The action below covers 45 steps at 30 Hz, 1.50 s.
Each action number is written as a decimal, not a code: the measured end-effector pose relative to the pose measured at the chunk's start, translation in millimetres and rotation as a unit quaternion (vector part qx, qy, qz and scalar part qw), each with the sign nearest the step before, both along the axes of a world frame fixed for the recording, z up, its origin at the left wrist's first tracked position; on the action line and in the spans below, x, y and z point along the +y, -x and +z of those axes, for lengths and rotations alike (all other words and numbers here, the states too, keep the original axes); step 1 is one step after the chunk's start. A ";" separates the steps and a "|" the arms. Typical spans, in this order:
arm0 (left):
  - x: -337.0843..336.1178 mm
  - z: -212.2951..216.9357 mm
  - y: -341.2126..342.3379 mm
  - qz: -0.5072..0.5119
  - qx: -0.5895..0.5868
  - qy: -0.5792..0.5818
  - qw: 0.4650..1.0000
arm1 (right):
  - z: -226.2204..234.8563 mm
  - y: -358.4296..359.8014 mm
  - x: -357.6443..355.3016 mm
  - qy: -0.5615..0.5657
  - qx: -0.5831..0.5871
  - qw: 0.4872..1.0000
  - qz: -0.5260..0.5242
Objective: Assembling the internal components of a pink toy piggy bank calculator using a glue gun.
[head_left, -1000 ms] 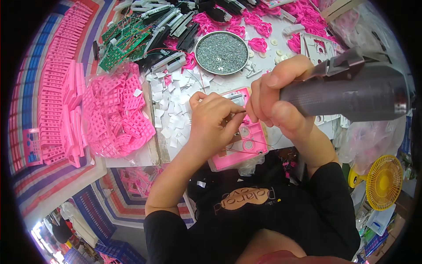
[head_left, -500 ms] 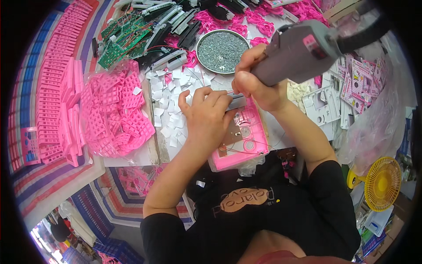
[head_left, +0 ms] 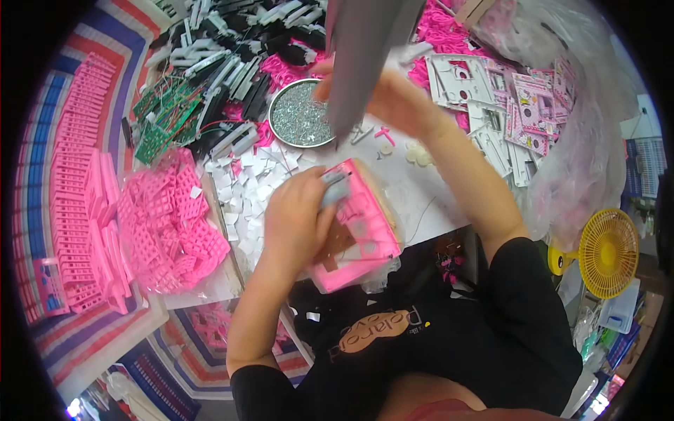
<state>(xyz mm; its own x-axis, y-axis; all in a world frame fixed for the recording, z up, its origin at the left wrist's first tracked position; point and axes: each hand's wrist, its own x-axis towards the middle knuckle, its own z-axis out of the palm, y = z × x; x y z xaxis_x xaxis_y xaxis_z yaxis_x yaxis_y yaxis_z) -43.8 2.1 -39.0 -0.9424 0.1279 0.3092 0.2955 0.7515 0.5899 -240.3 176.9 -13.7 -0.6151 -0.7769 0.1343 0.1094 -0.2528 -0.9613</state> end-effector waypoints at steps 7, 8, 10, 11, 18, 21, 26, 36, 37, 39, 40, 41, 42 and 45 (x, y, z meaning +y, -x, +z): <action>-81.1 102.4 -140.0 0.102 -0.138 0.002 0.985 | -36.7 151.9 160.9 -0.533 0.581 0.569 -0.235; -97.4 100.9 -165.2 0.118 -0.193 0.015 0.974 | -40.5 160.1 153.2 -0.542 0.562 0.593 -0.198; -119.1 92.5 -215.1 0.189 -0.324 0.087 0.923 | -45.3 166.7 140.8 -0.536 0.587 0.579 -0.182; -128.3 79.8 -239.5 0.229 -0.398 0.162 0.873 | -44.6 166.3 137.3 -0.535 0.597 0.572 -0.175; -61.2 39.5 -192.2 0.102 -0.240 0.128 0.957 | -24.6 106.1 114.0 -0.295 0.644 0.634 -0.311; -10.5 21.3 -132.1 0.003 -0.118 0.022 0.993 | -14.2 -9.7 75.4 -0.292 0.385 0.861 -0.157; 37.8 -8.3 -73.5 -0.101 -0.019 0.002 0.995 | -29.3 -117.7 46.7 -0.292 0.580 0.760 -0.029; 30.8 -19.6 -72.0 -0.162 -0.094 0.107 0.976 | -36.1 -103.4 27.7 -0.317 0.582 0.744 0.087; 15.2 3.9 -54.5 -0.213 -0.157 0.058 0.963 | -36.7 -103.6 28.4 -0.314 0.586 0.743 0.078; -34.1 20.7 -38.2 -0.232 -0.238 -0.128 0.934 | -31.5 -104.4 24.3 -0.298 0.584 0.751 0.076; -64.2 34.0 -27.1 -0.144 -0.147 -0.146 0.968 | -35.6 -103.2 26.4 -0.305 0.603 0.735 0.060; -93.6 65.2 -15.0 0.009 -0.085 -0.112 0.990 | -32.8 -103.5 28.7 -0.312 0.595 0.739 0.053; -144.2 80.5 6.2 0.087 0.011 -0.057 0.994 | -27.9 -106.6 28.2 -0.316 0.586 0.744 0.052; -328.9 86.5 32.7 0.470 0.062 0.135 0.870 | -27.3 -111.3 21.3 -0.316 0.574 0.753 0.070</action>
